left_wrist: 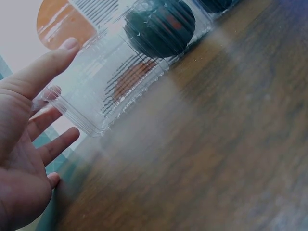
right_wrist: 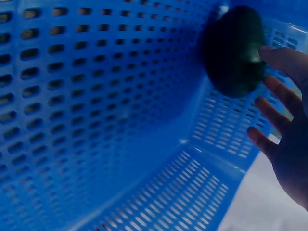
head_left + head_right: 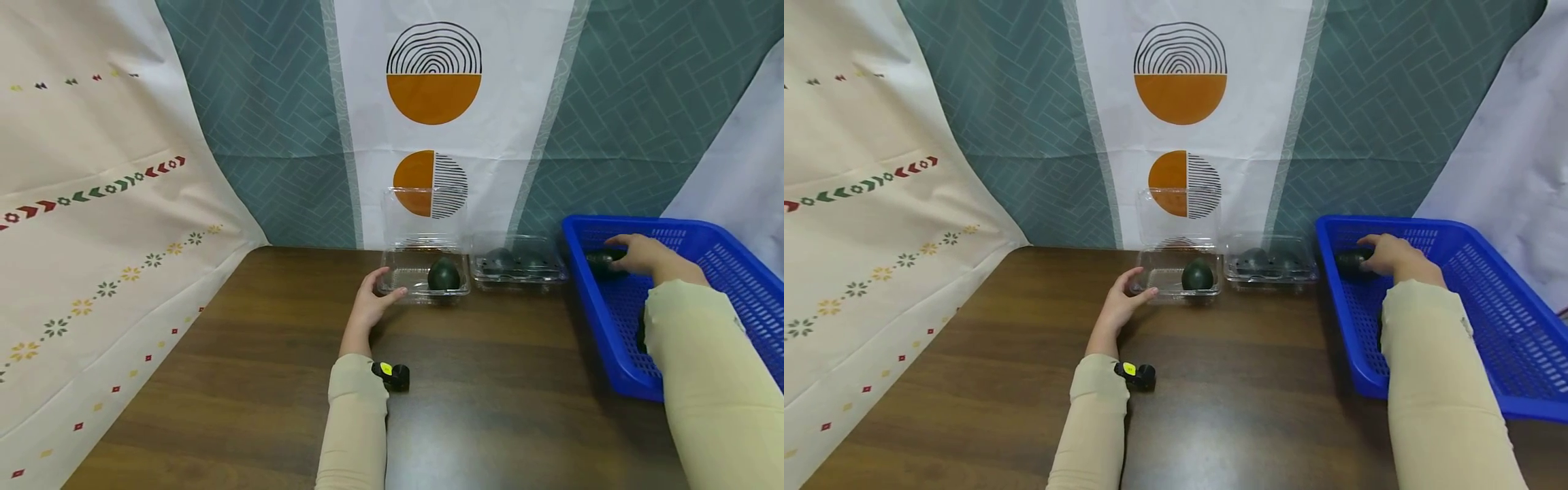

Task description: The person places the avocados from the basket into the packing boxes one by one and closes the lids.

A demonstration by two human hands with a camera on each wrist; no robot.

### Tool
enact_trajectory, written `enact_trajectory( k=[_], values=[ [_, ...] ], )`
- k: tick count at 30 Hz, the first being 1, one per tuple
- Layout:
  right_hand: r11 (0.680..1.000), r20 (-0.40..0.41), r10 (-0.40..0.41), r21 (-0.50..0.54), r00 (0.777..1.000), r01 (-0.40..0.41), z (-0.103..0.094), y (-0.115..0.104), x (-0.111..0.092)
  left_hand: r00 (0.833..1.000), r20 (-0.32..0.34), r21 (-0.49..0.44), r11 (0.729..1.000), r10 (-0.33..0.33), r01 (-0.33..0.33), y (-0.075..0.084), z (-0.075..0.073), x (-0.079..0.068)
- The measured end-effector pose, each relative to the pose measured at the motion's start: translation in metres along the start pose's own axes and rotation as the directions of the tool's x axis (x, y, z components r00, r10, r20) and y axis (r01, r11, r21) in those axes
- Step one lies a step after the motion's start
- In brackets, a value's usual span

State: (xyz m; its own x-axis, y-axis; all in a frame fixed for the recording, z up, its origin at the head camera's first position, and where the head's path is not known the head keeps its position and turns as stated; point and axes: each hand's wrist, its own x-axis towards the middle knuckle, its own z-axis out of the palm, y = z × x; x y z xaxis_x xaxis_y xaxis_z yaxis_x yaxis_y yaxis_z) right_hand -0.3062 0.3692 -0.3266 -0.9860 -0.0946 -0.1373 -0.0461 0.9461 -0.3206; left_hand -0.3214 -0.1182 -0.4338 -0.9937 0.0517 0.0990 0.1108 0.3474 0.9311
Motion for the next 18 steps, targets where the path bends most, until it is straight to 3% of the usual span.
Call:
enact_trajectory(
  k=[7,18],
  values=[
    [1.000,0.014,0.004,-0.009,1.000,-0.004,0.013,0.004,0.002,1.000,0.007,-0.008,1.000,-0.006,0.006,0.001,0.002,-0.002],
    [0.998,0.099,0.065,0.000,0.993,-0.066,0.017,0.004,0.000,1.000,0.002,-0.016,1.000,-0.012,0.012,0.003,0.002,-0.003]
  ],
)
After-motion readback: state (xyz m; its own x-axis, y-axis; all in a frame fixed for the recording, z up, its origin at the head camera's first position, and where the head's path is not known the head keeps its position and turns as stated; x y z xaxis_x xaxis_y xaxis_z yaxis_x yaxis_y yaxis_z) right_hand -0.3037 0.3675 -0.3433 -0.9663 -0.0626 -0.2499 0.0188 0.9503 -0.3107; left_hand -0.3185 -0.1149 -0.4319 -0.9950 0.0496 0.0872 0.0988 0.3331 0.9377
